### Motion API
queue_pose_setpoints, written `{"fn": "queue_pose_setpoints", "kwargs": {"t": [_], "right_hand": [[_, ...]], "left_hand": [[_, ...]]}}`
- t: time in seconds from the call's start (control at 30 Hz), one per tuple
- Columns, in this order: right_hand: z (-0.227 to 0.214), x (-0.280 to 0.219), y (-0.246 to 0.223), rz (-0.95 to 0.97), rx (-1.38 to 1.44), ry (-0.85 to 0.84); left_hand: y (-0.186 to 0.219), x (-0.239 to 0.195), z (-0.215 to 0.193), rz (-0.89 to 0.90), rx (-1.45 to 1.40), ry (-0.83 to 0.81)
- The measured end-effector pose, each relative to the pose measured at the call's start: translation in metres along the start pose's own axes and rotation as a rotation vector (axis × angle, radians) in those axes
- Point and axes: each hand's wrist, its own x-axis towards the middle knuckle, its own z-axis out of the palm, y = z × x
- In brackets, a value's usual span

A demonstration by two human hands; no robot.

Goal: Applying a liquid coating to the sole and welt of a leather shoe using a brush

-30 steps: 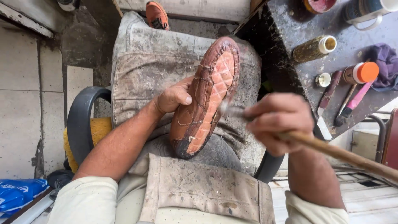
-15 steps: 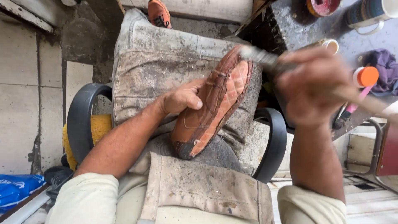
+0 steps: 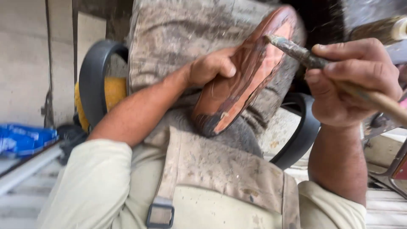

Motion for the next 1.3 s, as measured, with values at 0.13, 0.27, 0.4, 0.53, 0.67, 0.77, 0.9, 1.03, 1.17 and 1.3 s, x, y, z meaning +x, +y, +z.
{"fn": "queue_pose_setpoints", "kwargs": {"t": [0.13, 0.27, 0.4, 0.53, 0.67, 0.77, 0.9, 1.03, 1.17, 1.3], "right_hand": [[0.025, -0.016, -0.021, 0.027, 0.204, -0.285], [0.022, -0.051, -0.003, 0.056, 0.238, -0.202], [0.036, -0.035, -0.037, 0.244, 0.36, -0.389], [0.036, -0.055, -0.029, 0.151, 0.346, -0.28], [0.031, -0.055, -0.035, 0.254, 0.501, -0.338], [0.039, -0.059, -0.017, 0.144, 0.4, -0.249], [0.048, -0.036, -0.047, 0.175, 0.41, -0.439], [0.024, -0.055, -0.031, 0.245, 0.385, -0.421], [0.043, -0.069, -0.046, 0.164, 0.36, -0.317], [0.025, -0.076, -0.027, 0.291, 0.391, -0.273]], "left_hand": [[-0.009, -0.002, -0.007, 0.096, -0.165, -0.054], [-0.022, 0.003, -0.026, -0.006, -0.261, 0.108], [-0.029, 0.002, -0.032, -0.086, -0.323, 0.276], [-0.037, 0.002, -0.032, -0.069, -0.216, 0.286], [-0.062, 0.011, -0.06, 0.045, -0.082, 0.469], [-0.064, 0.008, -0.062, 0.046, -0.053, 0.477], [-0.045, 0.001, -0.04, -0.122, -0.362, 0.443], [-0.053, 0.002, -0.054, 0.01, -0.339, 0.537], [-0.035, -0.006, -0.038, -0.089, -0.476, 0.473], [-0.036, -0.013, -0.032, -0.081, -0.535, 0.362]]}}
